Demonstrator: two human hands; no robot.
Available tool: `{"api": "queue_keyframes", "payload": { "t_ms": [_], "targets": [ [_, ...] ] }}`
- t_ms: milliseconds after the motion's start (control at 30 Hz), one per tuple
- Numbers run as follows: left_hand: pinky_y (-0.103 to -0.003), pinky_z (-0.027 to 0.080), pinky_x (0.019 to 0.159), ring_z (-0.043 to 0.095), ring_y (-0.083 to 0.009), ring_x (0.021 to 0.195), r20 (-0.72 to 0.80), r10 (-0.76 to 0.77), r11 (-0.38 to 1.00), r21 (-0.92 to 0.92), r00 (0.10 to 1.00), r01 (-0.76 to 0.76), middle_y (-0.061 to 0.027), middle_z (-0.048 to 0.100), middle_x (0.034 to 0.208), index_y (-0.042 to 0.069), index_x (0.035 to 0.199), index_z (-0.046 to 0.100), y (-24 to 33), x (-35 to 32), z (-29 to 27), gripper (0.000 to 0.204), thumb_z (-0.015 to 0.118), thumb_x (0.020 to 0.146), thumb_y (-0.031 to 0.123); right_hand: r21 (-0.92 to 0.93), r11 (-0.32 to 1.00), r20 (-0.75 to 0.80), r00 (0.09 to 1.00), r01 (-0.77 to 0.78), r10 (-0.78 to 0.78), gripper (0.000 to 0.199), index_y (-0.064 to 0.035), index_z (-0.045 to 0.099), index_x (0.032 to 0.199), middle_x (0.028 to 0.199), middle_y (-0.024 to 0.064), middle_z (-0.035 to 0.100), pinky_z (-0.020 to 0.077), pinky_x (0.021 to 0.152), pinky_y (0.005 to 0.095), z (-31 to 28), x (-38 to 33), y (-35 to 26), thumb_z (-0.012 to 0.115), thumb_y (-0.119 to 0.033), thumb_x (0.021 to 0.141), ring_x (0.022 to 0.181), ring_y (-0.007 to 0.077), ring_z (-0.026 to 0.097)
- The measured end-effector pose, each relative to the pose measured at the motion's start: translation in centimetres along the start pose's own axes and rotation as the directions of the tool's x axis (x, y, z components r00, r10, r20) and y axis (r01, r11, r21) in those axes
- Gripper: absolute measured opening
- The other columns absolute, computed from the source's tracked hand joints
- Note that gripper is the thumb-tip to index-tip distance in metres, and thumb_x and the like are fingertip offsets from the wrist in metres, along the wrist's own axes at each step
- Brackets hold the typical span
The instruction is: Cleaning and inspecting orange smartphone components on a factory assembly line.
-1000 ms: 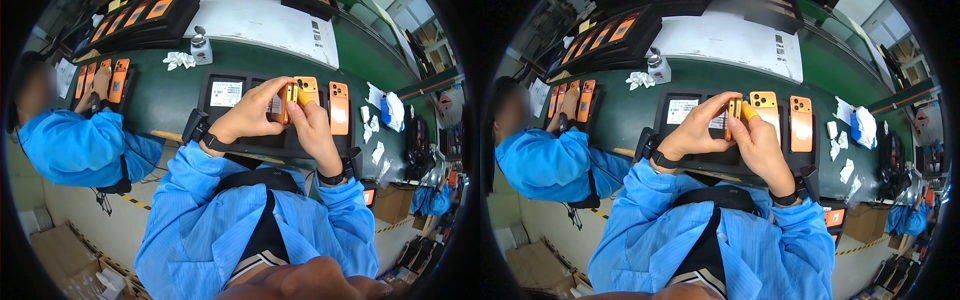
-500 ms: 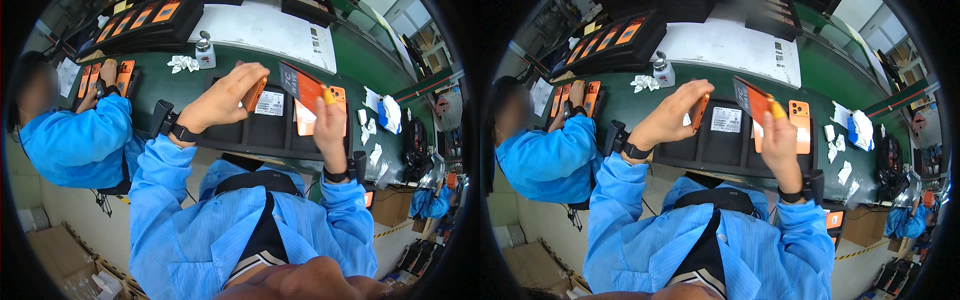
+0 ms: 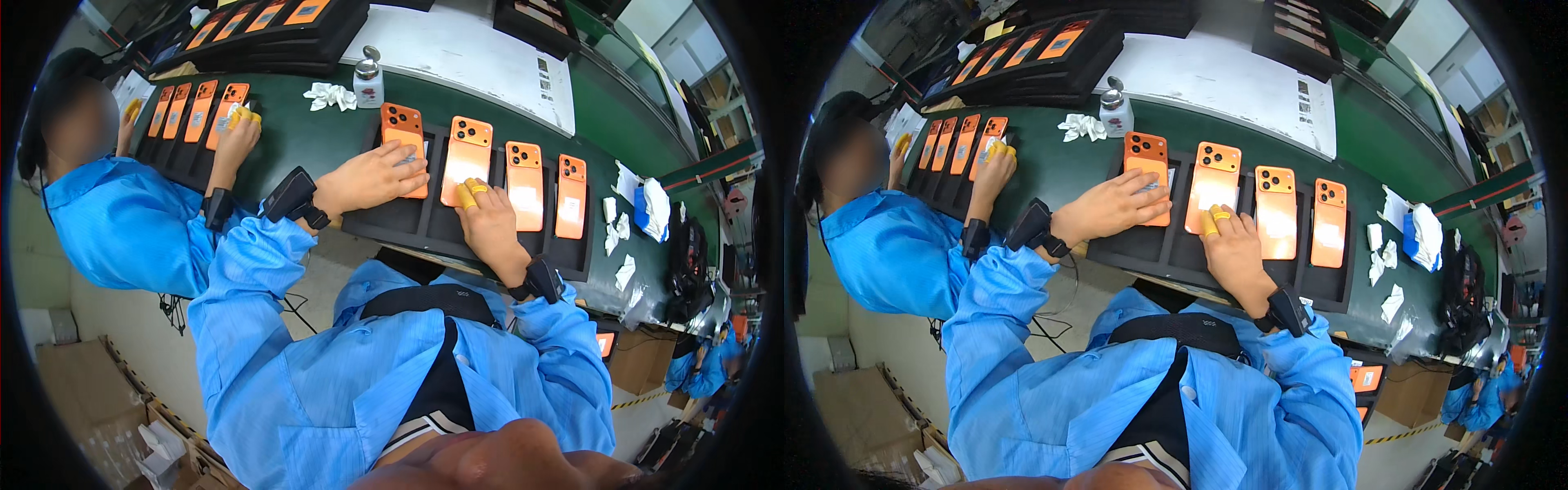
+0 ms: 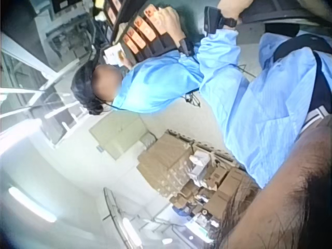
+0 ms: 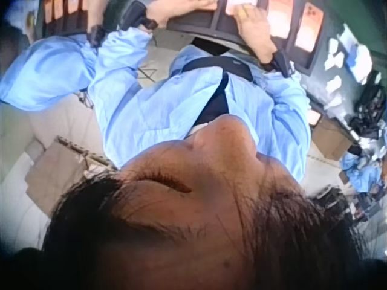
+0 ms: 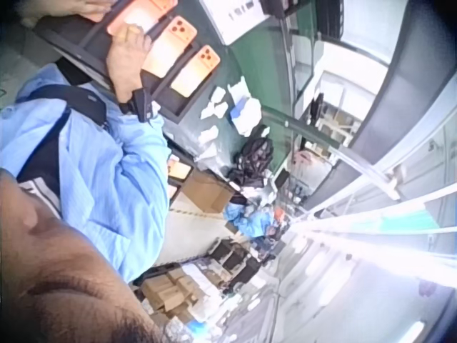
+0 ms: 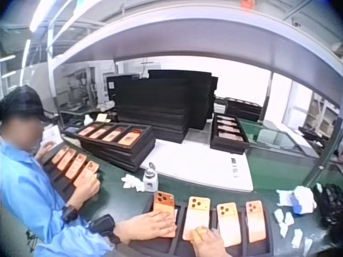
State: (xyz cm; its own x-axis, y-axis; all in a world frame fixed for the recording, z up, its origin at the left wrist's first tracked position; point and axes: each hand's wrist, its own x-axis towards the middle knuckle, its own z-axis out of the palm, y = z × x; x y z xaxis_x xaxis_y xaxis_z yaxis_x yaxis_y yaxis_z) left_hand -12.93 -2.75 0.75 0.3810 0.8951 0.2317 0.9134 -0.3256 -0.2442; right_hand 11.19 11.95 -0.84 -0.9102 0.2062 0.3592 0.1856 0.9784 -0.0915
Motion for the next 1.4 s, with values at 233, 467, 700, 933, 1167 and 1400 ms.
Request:
{"api": "queue_keyframes", "payload": {
  "t_ms": [233,467,700,933,1167,1400],
  "targets": [
    [-0.043,0.041,0.113,0.05,-0.0309,0.133,-0.124,-0.059,0.991,-0.13,0.991,0.042,-0.0094,0.057,0.139,0.013,0.132,0.06,-1.0,-1.1,0.7,0.041,0.054,0.092,0.016,0.041,0.999,-0.061,0.998,-0.019,0.021,0.03,-0.0008,0.071,0.114,0.123,0.0135,0.066,0.0424,0.102,0.0467,0.1,-0.6,0.2,0.068,-0.012,0.086,0.121,0.031,0.06],
    [-0.041,0.048,0.107,0.05,-0.0327,0.133,0.146,-0.302,0.874,-0.353,0.942,0.335,-0.0127,0.057,0.142,0.009,0.133,0.062,0.3,-0.9,-1.9,0.054,0.053,0.082,-0.007,0.148,0.988,-0.098,0.994,-0.041,0.056,0.028,-0.0028,0.07,0.113,0.121,0.0139,0.066,0.0448,0.1,0.0478,-0.3,-0.5,0.4,0.068,-0.008,0.085,0.12,0.0317,0.06],
    [-0.045,0.047,0.105,0.055,-0.0389,0.124,-0.071,-0.461,0.777,-0.513,0.884,0.364,-0.0165,0.063,0.129,0.004,0.119,0.067,6.8,1.1,-2.4,0.042,0.062,0.078,-0.003,0.238,0.901,-0.32,0.847,-0.362,0.425,0.032,-0.001,0.067,0.118,0.115,0.0197,0.066,0.0474,0.097,0.047,-3.1,-6.0,6.1,0.069,-0.009,0.088,0.11,0.0385,0.061],
    [-0.046,0.044,0.108,0.049,-0.0392,0.13,-0.104,-0.372,0.726,-0.652,0.923,0.219,-0.0155,0.057,0.137,0.007,0.114,0.071,13.5,8.4,-1.1,0.032,0.074,0.084,0.016,-0.058,0.762,-0.323,0.734,-0.645,0.597,0.033,0.0017,0.065,0.123,0.124,0.0212,0.063,0.0437,0.103,0.0459,-6.3,-13.3,11.5,0.065,-0.013,0.093,0.117,0.0395,0.058],
    [-0.06,0.034,0.11,0.035,-0.0432,0.142,0.049,-0.314,0.814,-0.5,0.948,0.295,-0.0218,0.042,0.151,0.013,0.125,0.069,15.7,13.0,-0.1,0.056,0.072,0.083,0.05,-0.039,0.712,-0.275,0.692,-0.701,0.667,0.042,0.0007,0.062,0.128,0.134,0.024,0.058,0.0455,0.101,0.0468,-4.9,-14.3,9.7,0.067,-0.013,0.089,0.118,0.0429,0.054],
    [-0.06,0.032,0.11,0.038,-0.0476,0.139,0.066,-0.457,0.797,-0.413,0.887,0.441,-0.0226,0.039,0.154,0.007,0.126,0.067,16.1,11.2,0.3,0.079,0.076,0.073,0.064,-0.045,0.723,-0.161,0.719,-0.689,0.676,0.043,0.0088,0.064,0.121,0.128,0.0269,0.059,0.0435,0.102,0.0509,-6.0,-14.7,8.1,0.07,-0.01,0.082,0.116,0.0451,0.053]
  ]
}}
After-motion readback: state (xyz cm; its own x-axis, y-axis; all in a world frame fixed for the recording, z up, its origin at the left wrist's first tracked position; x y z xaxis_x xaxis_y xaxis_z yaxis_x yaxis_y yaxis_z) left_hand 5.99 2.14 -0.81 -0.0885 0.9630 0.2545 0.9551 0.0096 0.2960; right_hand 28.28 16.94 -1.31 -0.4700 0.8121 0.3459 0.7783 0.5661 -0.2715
